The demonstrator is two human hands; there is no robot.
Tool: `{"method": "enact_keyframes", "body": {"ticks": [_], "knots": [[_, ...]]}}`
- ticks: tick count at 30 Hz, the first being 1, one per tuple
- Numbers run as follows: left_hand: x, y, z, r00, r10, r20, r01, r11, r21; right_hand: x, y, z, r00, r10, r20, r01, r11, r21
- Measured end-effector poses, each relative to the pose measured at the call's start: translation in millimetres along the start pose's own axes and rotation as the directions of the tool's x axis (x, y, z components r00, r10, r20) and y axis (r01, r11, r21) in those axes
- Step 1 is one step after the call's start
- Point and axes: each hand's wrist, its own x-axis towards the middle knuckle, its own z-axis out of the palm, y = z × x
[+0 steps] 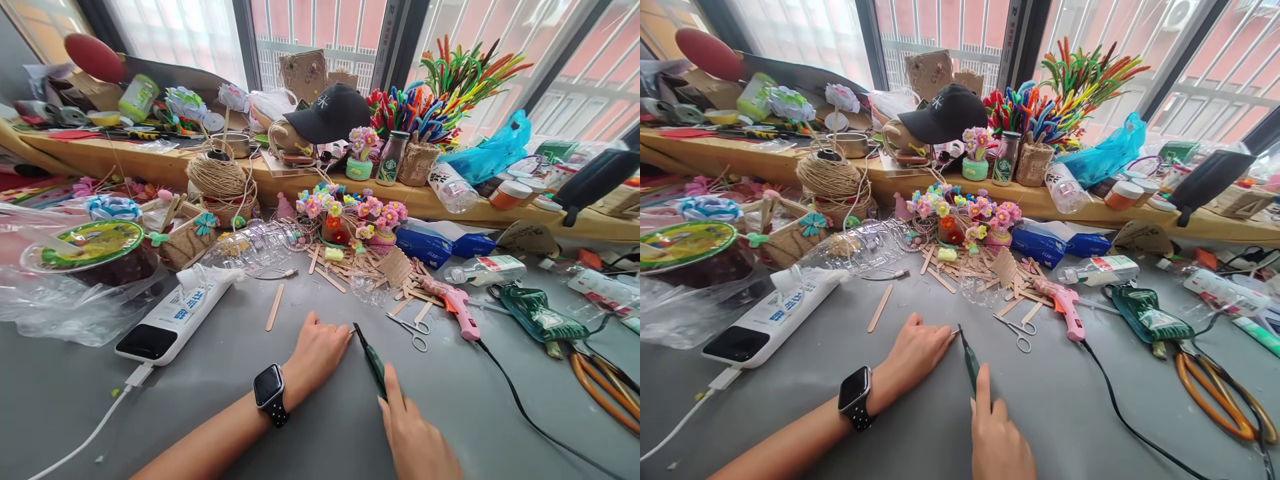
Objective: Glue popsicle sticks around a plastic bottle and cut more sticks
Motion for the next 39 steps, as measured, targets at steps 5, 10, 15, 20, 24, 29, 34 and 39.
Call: {"method": "enact_keyframes", "body": {"ticks": [5,10,15,20,24,29,34,39], "knots": [[1,0,0.8,1.0,0.001,-0.008,-0.001,1.0,-0.004,3,-1,-3,1.0,0.004,0.026,-0.004,1.0,0.009],[0,0,0.3,1.0,0.004,-0.007,-0.004,1.0,-0.024,-1,-1,3,0.998,0.055,-0.001,-0.055,0.998,0.021],[0,0,-0.3,1.0,-0.002,-0.004,0.002,1.0,-0.014,2,-1,0,0.999,0.011,0.049,-0.012,0.999,0.031],[0,0,0.5,1.0,0.008,-0.004,-0.008,1.0,-0.018,4,-4,-7,0.997,0.036,0.063,-0.036,0.999,-0.01],[1,0,-1.1,1.0,0.001,-0.001,-0.001,1.0,-0.009,4,-4,-7,0.998,0.016,0.068,-0.017,1.0,0.026],[1,0,-1.2,1.0,0.012,0.016,-0.012,1.0,0.015,4,-3,-9,0.998,0.014,0.057,-0.013,1.0,-0.018],[0,0,0.6,1.0,0.008,0.005,-0.008,1.0,0.024,9,-5,-13,0.999,0.026,0.047,-0.024,0.999,-0.022],[0,1,0.4,1.0,0.012,0.002,-0.012,1.0,0.024,11,-2,-9,0.993,0.041,0.108,-0.046,0.998,0.043]]}}
